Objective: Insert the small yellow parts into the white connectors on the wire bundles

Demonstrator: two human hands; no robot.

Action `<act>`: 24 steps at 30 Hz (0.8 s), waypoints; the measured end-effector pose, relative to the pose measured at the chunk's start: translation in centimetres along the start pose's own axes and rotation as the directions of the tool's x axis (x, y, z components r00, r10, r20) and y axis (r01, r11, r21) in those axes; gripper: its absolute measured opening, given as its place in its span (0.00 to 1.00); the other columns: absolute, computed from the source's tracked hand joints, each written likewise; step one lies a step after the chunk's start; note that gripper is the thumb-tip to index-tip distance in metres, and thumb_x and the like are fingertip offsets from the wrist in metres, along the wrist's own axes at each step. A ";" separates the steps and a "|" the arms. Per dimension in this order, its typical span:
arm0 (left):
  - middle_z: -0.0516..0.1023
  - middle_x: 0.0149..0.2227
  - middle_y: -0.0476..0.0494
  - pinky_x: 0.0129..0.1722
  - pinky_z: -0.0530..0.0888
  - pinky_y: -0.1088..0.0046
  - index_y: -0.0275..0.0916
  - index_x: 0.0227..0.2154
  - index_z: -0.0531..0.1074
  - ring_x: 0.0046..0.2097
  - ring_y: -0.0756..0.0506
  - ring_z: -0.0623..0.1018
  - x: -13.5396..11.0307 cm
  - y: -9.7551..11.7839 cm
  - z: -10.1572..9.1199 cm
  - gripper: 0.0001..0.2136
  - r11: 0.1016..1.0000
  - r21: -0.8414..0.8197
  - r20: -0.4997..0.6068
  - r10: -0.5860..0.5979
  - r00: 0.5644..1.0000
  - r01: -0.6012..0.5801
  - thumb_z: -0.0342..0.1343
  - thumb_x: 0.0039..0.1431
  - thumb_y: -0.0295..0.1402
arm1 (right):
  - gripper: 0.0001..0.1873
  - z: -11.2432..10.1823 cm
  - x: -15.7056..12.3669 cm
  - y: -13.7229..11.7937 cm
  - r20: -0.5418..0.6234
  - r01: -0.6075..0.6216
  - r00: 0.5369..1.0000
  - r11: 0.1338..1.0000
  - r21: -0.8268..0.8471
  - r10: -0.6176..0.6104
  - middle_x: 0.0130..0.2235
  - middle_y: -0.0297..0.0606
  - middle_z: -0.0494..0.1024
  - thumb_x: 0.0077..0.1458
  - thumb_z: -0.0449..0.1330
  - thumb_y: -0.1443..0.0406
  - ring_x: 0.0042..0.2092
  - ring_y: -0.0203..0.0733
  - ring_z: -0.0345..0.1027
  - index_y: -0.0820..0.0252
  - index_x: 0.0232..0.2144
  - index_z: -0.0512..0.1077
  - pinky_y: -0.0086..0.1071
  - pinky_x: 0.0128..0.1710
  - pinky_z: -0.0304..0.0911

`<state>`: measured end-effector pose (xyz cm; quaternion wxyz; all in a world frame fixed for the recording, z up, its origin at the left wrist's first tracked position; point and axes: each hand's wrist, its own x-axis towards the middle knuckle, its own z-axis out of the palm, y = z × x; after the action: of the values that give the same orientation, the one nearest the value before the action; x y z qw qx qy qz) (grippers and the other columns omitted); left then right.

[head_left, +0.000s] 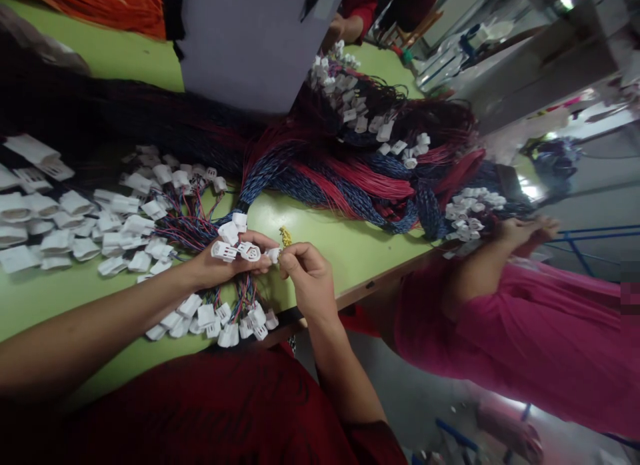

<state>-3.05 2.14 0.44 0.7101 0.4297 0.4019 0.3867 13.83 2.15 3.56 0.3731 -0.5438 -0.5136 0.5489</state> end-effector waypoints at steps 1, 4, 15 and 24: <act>0.76 0.27 0.48 0.31 0.73 0.73 0.36 0.38 0.73 0.29 0.49 0.75 0.0 0.0 0.0 0.12 1.000 -0.001 -0.005 -0.001 1.000 0.001 0.61 0.50 0.33 | 0.07 0.1 0.1 0.1 -0.007 -0.005 1.000 1.000 0.019 0.005 0.19 0.26 0.66 0.48 0.61 0.62 0.23 0.31 0.59 0.58 0.24 0.68 0.29 0.27 0.57; 0.76 0.26 0.49 0.31 0.73 0.73 0.36 0.38 0.73 0.29 0.50 0.75 0.0 0.0 -0.1 0.12 1.000 0.000 -0.019 -0.017 1.000 0.017 0.61 0.50 0.32 | 0.07 0.4 0.2 0.4 -0.017 -0.042 0.999 0.993 0.111 0.044 0.19 0.25 0.66 0.47 0.62 0.62 0.22 0.30 0.59 0.57 0.27 0.67 0.27 0.25 0.55; 0.75 0.27 0.49 0.30 0.72 0.75 0.35 0.38 0.73 0.29 0.50 0.74 -0.1 0.3 0.2 0.13 0.999 0.000 -0.023 -0.043 0.999 0.043 0.62 0.49 0.33 | 0.16 -0.1 0.7 0.7 0.178 -0.255 0.962 0.916 0.310 0.207 0.16 0.24 0.65 0.42 0.66 0.56 0.18 0.27 0.52 0.58 0.24 0.66 0.25 0.19 0.44; 0.77 0.28 0.47 0.31 0.73 0.74 0.35 0.38 0.73 0.29 0.50 0.75 0.0 -0.1 0.1 0.13 1.000 0.003 0.018 -0.020 1.000 0.020 0.62 0.49 0.33 | 0.14 -0.4 0.6 0.5 0.182 -0.278 0.955 0.924 0.261 0.235 0.18 0.25 0.69 0.42 0.66 0.57 0.18 0.27 0.57 0.58 0.25 0.66 0.24 0.18 0.50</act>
<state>-2.99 2.10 0.40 0.7169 0.4301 0.4004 0.3752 14.22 2.69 3.02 0.3331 -0.5052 -0.3799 0.6997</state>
